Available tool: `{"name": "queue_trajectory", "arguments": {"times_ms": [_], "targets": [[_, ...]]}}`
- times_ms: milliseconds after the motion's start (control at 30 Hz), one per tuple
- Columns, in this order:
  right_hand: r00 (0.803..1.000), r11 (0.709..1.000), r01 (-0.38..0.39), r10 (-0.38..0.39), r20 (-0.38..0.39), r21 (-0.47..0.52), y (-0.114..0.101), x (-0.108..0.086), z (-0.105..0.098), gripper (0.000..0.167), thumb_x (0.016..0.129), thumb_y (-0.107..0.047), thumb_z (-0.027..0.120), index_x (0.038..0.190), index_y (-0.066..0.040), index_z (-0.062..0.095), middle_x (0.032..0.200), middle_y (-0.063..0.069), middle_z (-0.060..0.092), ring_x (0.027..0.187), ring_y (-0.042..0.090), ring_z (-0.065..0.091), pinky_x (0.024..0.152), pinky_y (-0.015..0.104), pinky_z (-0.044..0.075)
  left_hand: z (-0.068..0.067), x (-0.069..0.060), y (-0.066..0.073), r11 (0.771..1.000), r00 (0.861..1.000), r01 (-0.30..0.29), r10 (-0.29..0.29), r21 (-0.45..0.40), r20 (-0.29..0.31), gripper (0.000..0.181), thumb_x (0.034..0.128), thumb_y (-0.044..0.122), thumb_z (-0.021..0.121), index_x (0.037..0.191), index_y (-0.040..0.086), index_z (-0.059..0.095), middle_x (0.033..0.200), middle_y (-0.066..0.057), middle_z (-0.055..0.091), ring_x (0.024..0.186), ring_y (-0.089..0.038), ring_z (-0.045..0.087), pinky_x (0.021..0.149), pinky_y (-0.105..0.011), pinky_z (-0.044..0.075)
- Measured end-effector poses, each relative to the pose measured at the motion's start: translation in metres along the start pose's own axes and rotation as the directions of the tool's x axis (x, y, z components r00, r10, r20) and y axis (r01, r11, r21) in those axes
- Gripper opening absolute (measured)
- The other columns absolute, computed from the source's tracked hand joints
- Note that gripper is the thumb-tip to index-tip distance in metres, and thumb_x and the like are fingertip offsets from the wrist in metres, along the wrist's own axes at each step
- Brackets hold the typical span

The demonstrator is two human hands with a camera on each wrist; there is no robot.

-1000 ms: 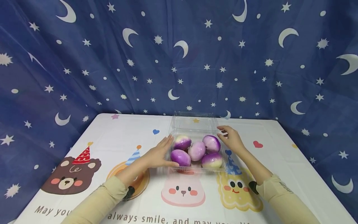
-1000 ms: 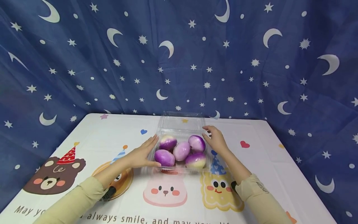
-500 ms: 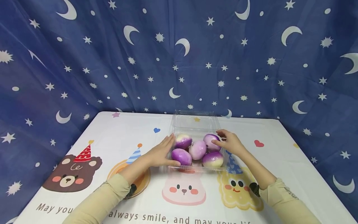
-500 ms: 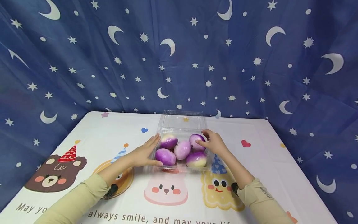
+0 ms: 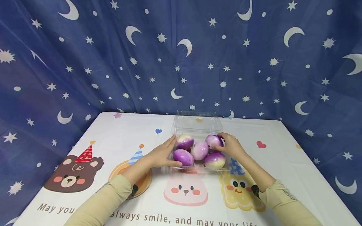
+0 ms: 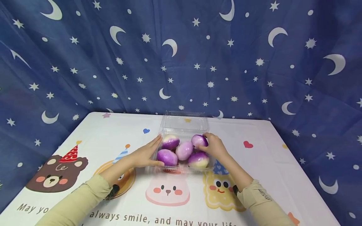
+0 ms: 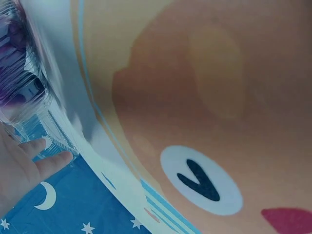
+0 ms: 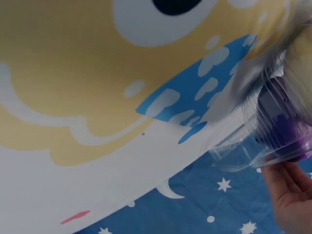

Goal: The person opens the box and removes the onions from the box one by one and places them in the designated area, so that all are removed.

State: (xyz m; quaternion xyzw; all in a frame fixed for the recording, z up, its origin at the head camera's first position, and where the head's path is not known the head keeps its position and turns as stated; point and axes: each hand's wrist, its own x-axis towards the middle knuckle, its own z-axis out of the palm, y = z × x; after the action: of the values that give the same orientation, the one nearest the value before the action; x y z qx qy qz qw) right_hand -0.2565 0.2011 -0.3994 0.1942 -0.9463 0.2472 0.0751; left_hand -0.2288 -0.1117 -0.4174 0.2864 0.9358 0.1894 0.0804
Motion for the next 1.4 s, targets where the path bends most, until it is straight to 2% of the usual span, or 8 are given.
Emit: {"name": "queue_trajectory", "arguments": {"times_ms": [100,300,533,800,1000,1200,1400], "targets": [[1.0,1.0,0.008,-0.008,-0.002,-0.011,-0.001,-0.001,0.003,0.05,0.077,-0.022,0.078,0.113,0.008,0.059,0.105,0.023,0.066,0.086,0.03,0.061,0.077,0.045,0.053,0.002,-0.001,-0.001,1.0,1.0,0.011,-0.011,0.007,0.0,0.11,0.0785,0.065,0.061,0.151,0.002,0.006,0.16,-0.012,-0.002,0.146,-0.03,0.012,0.114,-0.046,0.029],[1.0,1.0,-0.021,0.021,0.018,-0.009,-0.002,-0.001,0.002,0.048,0.077,-0.018,0.076,0.113,0.007,0.058,0.099,0.022,0.067,0.078,0.026,0.058,0.071,0.042,0.051,0.0,0.0,0.0,0.999,1.0,0.018,-0.019,0.04,0.011,0.109,0.0792,0.067,0.058,0.151,0.003,0.007,0.16,-0.012,-0.001,0.145,-0.03,0.016,0.111,-0.045,0.034],[0.998,0.996,-0.053,0.05,0.041,0.067,0.001,0.002,-0.004,0.046,0.08,-0.016,0.073,0.114,0.009,0.057,0.105,0.027,0.065,0.095,0.037,0.063,0.083,0.047,0.053,-0.003,0.001,0.001,1.0,1.0,0.015,-0.016,0.025,0.024,0.108,0.0797,0.065,0.06,0.151,0.003,0.006,0.16,-0.013,-0.001,0.144,-0.032,0.02,0.108,-0.046,0.037],[0.996,0.982,-0.063,0.051,0.07,0.176,0.011,0.006,-0.007,0.043,0.081,-0.012,0.072,0.115,0.011,0.057,0.108,0.029,0.064,0.103,0.042,0.062,0.087,0.046,0.053,-0.003,-0.001,0.002,1.0,0.999,0.021,-0.021,0.005,0.034,0.109,0.0798,0.065,0.06,0.151,0.003,0.005,0.16,-0.012,-0.004,0.144,-0.032,0.02,0.108,-0.046,0.037],[0.996,0.963,-0.076,0.059,0.071,0.258,0.015,0.008,-0.01,0.044,0.082,-0.011,0.07,0.118,0.011,0.055,0.11,0.028,0.062,0.105,0.043,0.06,0.088,0.047,0.053,-0.002,0.001,0.0,1.0,1.0,0.011,-0.011,0.014,0.01,0.109,0.0803,0.064,0.059,0.151,0.002,0.005,0.16,-0.013,-0.003,0.144,-0.032,0.02,0.108,-0.045,0.038],[0.994,0.926,-0.106,0.091,0.057,0.362,0.017,0.005,-0.011,0.046,0.085,-0.009,0.068,0.123,0.011,0.052,0.119,0.03,0.059,0.111,0.043,0.058,0.093,0.046,0.051,0.0,0.003,0.0,0.999,1.0,0.01,-0.009,0.033,-0.01,0.111,0.0782,0.068,0.059,0.151,0.004,0.004,0.16,-0.013,-0.001,0.145,-0.03,0.015,0.111,-0.045,0.033],[0.998,0.905,-0.065,0.066,0.012,0.421,0.017,0.002,-0.01,0.047,0.086,-0.006,0.066,0.126,0.012,0.049,0.122,0.032,0.056,0.114,0.046,0.055,0.094,0.047,0.048,0.002,0.0,0.001,0.999,1.0,0.026,-0.026,0.031,-0.011,0.113,0.0761,0.069,0.059,0.152,0.004,0.006,0.16,-0.013,0.001,0.146,-0.029,0.013,0.112,-0.046,0.032]]}}
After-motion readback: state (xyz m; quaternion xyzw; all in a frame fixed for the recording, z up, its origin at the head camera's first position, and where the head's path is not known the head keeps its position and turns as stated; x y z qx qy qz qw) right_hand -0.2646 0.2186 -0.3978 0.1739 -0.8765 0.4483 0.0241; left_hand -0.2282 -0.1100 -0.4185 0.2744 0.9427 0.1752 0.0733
